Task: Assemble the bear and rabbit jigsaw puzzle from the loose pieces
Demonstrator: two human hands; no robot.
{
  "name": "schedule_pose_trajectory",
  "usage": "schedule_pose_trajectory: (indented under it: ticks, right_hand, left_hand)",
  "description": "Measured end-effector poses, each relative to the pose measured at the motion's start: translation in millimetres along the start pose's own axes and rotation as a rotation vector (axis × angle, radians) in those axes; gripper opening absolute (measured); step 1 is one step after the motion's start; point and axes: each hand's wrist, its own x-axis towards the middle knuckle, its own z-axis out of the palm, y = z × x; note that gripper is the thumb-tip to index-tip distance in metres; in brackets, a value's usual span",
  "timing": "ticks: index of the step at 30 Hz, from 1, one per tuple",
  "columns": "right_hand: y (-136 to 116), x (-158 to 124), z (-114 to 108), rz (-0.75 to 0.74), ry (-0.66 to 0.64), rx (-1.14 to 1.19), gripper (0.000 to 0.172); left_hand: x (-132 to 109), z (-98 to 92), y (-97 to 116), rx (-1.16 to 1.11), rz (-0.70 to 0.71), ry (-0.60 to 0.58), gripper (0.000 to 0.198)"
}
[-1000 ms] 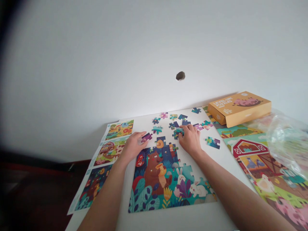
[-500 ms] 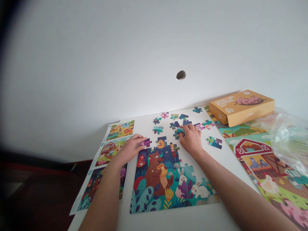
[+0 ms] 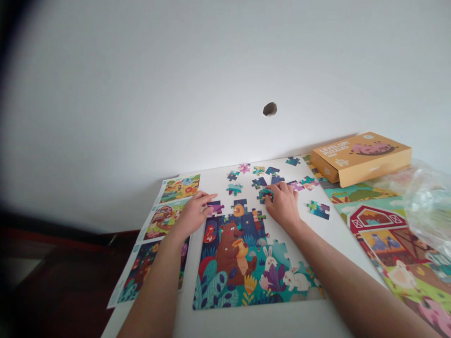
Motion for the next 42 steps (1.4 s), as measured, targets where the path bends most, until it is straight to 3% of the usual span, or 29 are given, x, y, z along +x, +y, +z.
schedule_pose_trajectory:
  ticks: [10,20,31,37,42]
  right_hand:
    - [-2,-2,-2,-0.020,-0.010,0.006,0.026]
    - [-3,-2,-4,-0.038,-0.016,0.023,0.022]
    - [-2,-1,-5,-0.053,-0.005,0.028,0.020]
    - [0,-3,-2,-0.077,0.011,0.040,0.020]
    - [-1,-3,-2,-0.109,0.041,0.057,0.020]
  left_hand:
    - [9,21.2,-2,-0.075,-0.143,0.314,0.020]
    - [12,30.3,-4,-0.123,-0.192,0.347,0.029]
    - [14,33.8,-3,-0.183,-0.214,0.434,0.027]
    - [11,34.5,9,-0.148,-0.173,0.476,0.027]
    - [7,34.5,30,-0.213,-0.052,0.538,0.023]
